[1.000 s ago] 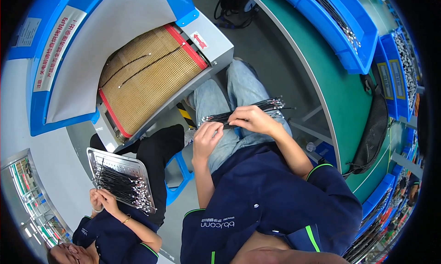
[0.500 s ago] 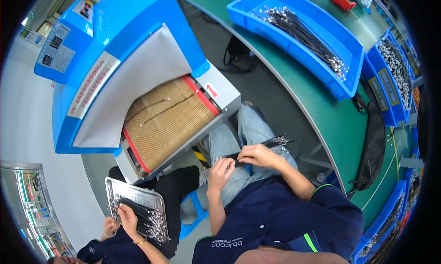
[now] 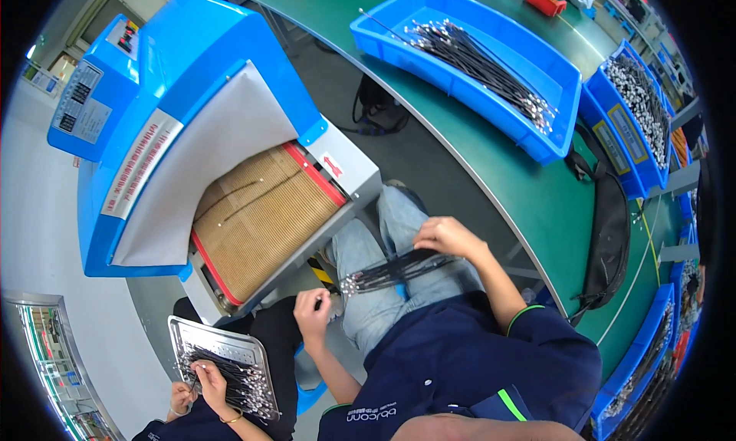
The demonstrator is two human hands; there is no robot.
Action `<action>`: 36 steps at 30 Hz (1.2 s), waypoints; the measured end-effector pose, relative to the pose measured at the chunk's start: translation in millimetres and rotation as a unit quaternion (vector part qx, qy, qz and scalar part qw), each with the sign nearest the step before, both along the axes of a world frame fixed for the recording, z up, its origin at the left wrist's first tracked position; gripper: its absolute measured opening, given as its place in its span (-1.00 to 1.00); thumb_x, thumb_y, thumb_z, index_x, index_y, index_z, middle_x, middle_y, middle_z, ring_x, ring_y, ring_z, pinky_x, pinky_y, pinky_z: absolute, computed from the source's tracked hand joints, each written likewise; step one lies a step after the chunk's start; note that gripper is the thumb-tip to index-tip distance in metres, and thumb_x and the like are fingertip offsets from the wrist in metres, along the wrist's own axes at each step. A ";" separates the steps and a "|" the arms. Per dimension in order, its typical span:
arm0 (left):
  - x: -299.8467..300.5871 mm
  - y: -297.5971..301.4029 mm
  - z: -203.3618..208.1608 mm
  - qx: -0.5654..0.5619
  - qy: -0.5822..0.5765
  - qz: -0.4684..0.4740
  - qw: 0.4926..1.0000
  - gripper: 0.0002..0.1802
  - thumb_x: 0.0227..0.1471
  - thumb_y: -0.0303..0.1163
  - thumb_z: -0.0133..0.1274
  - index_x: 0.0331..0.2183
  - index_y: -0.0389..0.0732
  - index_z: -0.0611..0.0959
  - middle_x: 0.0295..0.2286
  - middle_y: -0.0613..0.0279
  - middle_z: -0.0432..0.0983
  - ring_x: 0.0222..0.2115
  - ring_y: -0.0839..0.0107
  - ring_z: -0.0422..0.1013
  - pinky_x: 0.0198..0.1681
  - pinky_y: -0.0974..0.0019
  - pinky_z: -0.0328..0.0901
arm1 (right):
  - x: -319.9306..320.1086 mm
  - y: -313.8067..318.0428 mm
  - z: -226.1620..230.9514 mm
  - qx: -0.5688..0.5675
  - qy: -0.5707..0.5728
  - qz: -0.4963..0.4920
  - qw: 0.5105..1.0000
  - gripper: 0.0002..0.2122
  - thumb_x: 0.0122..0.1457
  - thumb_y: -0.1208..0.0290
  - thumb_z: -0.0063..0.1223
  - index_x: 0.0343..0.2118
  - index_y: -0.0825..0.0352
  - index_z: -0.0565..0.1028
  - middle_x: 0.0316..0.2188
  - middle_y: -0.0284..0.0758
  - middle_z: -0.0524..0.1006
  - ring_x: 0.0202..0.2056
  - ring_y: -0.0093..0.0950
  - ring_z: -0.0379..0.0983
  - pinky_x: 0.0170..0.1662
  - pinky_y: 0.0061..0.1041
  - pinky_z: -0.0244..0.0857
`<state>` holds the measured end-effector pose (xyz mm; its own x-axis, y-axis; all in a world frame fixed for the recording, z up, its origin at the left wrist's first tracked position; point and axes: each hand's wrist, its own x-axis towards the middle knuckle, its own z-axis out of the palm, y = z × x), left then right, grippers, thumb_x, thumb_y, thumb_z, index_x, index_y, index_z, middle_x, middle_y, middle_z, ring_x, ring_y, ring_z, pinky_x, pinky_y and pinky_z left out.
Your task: The person assembles and sorts small wiring components by hand at an industrial workbench, placing them into metal trays and plastic bins.
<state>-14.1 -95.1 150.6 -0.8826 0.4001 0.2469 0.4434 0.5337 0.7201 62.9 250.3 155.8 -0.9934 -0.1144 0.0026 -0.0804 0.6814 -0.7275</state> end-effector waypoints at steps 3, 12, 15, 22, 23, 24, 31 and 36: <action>-3.5 -5.2 -13.9 -0.001 -0.001 0.018 1.000 -0.90 -0.19 -0.62 0.14 -0.49 -0.29 0.58 -0.53 0.17 0.47 -0.53 0.31 0.40 -0.43 0.35 0.31 | -2.0 10.8 -7.4 -0.049 -0.015 -0.022 0.998 -0.86 0.03 0.39 0.13 -0.37 0.33 0.58 -0.42 -0.23 0.54 -0.36 -0.25 0.49 -0.28 -0.37 0.36; -10.6 -18.8 -56.3 0.014 0.003 0.042 0.999 -0.85 -0.22 -0.67 0.14 -0.46 -0.30 0.57 -0.53 0.18 0.47 -0.53 0.33 0.37 -0.45 0.37 0.31 | -12.2 6.1 -29.3 -0.109 -0.047 -0.075 0.990 -0.85 0.02 0.49 0.15 -0.31 0.34 0.56 -0.44 -0.25 0.53 -0.39 -0.34 0.50 -0.31 -0.44 0.37; -11.0 -23.6 -63.9 0.011 0.004 0.045 0.999 -0.84 -0.22 -0.67 0.14 -0.46 -0.29 0.57 -0.52 0.18 0.48 -0.52 0.32 0.38 -0.43 0.37 0.32 | -15.4 -0.5 -30.9 -0.147 -0.041 -0.073 0.986 -0.85 0.02 0.49 0.17 -0.31 0.33 0.57 -0.45 -0.27 0.54 -0.39 -0.38 0.51 -0.33 -0.47 0.37; -16.1 -28.5 -66.4 0.006 0.010 0.049 0.999 -0.83 -0.23 -0.68 0.14 -0.46 -0.29 0.58 -0.51 0.17 0.50 -0.50 0.31 0.39 -0.41 0.36 0.32 | -21.0 -4.3 -47.9 -0.129 -0.027 -0.074 0.988 -0.90 0.01 0.48 0.18 -0.39 0.34 0.58 -0.45 -0.29 0.54 -0.40 -0.40 0.51 -0.35 -0.50 0.37; -16.1 -29.4 -66.8 0.005 0.008 0.050 0.999 -0.83 -0.23 -0.68 0.14 -0.46 -0.29 0.58 -0.51 0.17 0.50 -0.50 0.31 0.39 -0.41 0.36 0.32 | -20.7 -4.8 -50.4 -0.122 -0.023 -0.078 0.989 -0.90 0.01 0.47 0.19 -0.39 0.34 0.58 -0.46 -0.29 0.54 -0.40 -0.41 0.51 -0.36 -0.50 0.37; -16.4 -29.9 -67.4 0.006 0.014 0.050 0.999 -0.83 -0.24 -0.68 0.14 -0.46 -0.30 0.58 -0.51 0.17 0.50 -0.49 0.31 0.39 -0.41 0.36 0.32 | -20.5 -5.1 -52.4 -0.122 -0.024 -0.077 0.989 -0.90 0.01 0.47 0.19 -0.39 0.34 0.58 -0.46 -0.29 0.54 -0.40 -0.41 0.51 -0.36 -0.50 0.37; -15.3 -34.4 -74.4 0.013 0.024 0.054 0.998 -0.82 -0.24 -0.69 0.14 -0.46 -0.29 0.58 -0.51 0.18 0.50 -0.50 0.31 0.39 -0.42 0.36 0.31 | -16.6 -6.8 -57.7 -0.127 -0.016 -0.069 0.989 -0.91 0.05 0.46 0.12 -0.39 0.34 0.55 -0.49 -0.30 0.53 -0.44 -0.39 0.49 -0.36 -0.49 0.37; -17.7 -34.9 -76.0 0.009 0.049 0.044 0.998 -0.87 -0.17 -0.67 0.13 -0.45 -0.31 0.57 -0.52 0.21 0.49 -0.53 0.41 0.38 -0.45 0.43 0.29 | -15.7 -7.4 -56.7 -0.138 -0.011 -0.069 0.988 -0.92 0.06 0.46 0.12 -0.40 0.34 0.54 -0.49 -0.31 0.53 -0.45 -0.40 0.48 -0.39 -0.50 0.34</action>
